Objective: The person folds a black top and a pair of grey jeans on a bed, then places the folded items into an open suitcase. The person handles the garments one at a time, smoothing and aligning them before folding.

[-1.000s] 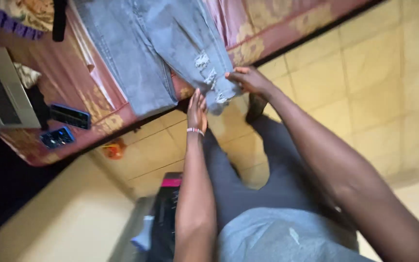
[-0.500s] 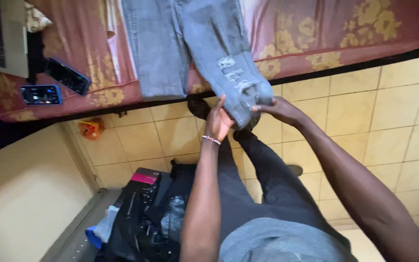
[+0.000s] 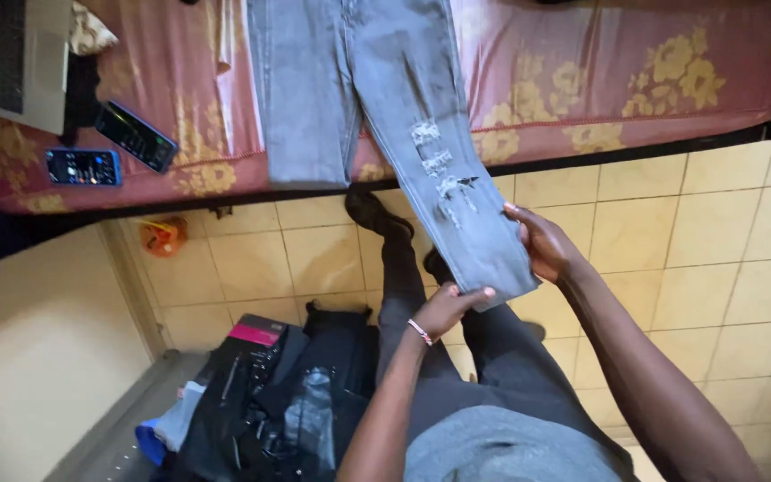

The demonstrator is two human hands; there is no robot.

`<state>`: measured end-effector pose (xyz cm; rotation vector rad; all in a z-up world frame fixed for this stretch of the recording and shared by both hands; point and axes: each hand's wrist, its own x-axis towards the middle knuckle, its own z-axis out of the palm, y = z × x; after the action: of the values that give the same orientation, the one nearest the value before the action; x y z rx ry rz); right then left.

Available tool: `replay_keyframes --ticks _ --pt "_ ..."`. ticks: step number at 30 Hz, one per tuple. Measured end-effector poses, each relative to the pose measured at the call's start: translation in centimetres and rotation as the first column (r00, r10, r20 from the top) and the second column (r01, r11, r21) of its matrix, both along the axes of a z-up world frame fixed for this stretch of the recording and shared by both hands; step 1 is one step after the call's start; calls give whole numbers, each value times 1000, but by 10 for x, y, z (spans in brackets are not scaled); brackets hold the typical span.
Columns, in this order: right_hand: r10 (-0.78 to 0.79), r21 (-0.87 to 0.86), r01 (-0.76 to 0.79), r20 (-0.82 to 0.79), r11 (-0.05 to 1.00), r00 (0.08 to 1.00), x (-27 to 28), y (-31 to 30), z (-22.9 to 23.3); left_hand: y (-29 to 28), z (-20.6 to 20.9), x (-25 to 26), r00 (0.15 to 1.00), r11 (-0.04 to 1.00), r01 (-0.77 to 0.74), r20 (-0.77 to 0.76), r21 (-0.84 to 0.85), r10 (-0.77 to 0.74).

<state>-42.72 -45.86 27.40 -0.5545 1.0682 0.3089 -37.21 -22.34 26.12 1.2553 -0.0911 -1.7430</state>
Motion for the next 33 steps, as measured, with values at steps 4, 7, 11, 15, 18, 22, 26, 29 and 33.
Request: replay_keyframes --ticks 4,7,11,15,18,22,26,29,33 --pt "-121 214 76 204 974 971 -33 4 -8 1 -10 -6 895 895 -340 -191 289 402" --pt "-220 391 57 386 919 896 -37 5 10 -12 6 13 745 745 -540 -190 392 640" --pt "64 178 -114 266 977 962 -36 19 48 -18 29 30 555 623 -681 -284 384 782" --pt "190 131 -239 308 962 932 -25 30 66 -22 24 36 539 578 -705 -219 412 813" --pt "282 11 -286 125 958 951 -25 32 59 -35 42 48 622 540 -746 118 390 774" --pt "178 -9 -178 20 984 984 24 15 84 -30 36 70 659 662 -748 168 46 733" --pt "169 -72 -172 -37 983 985 96 -14 118 -45 70 134 750 787 -612 379 86 542" --pt "212 -165 -213 -25 963 977 117 -50 87 -54 49 178 794 828 -554 355 89 493" --pt "136 -79 -136 0 988 991 217 -83 87 -86 7 254 836 826 -549 120 133 536"
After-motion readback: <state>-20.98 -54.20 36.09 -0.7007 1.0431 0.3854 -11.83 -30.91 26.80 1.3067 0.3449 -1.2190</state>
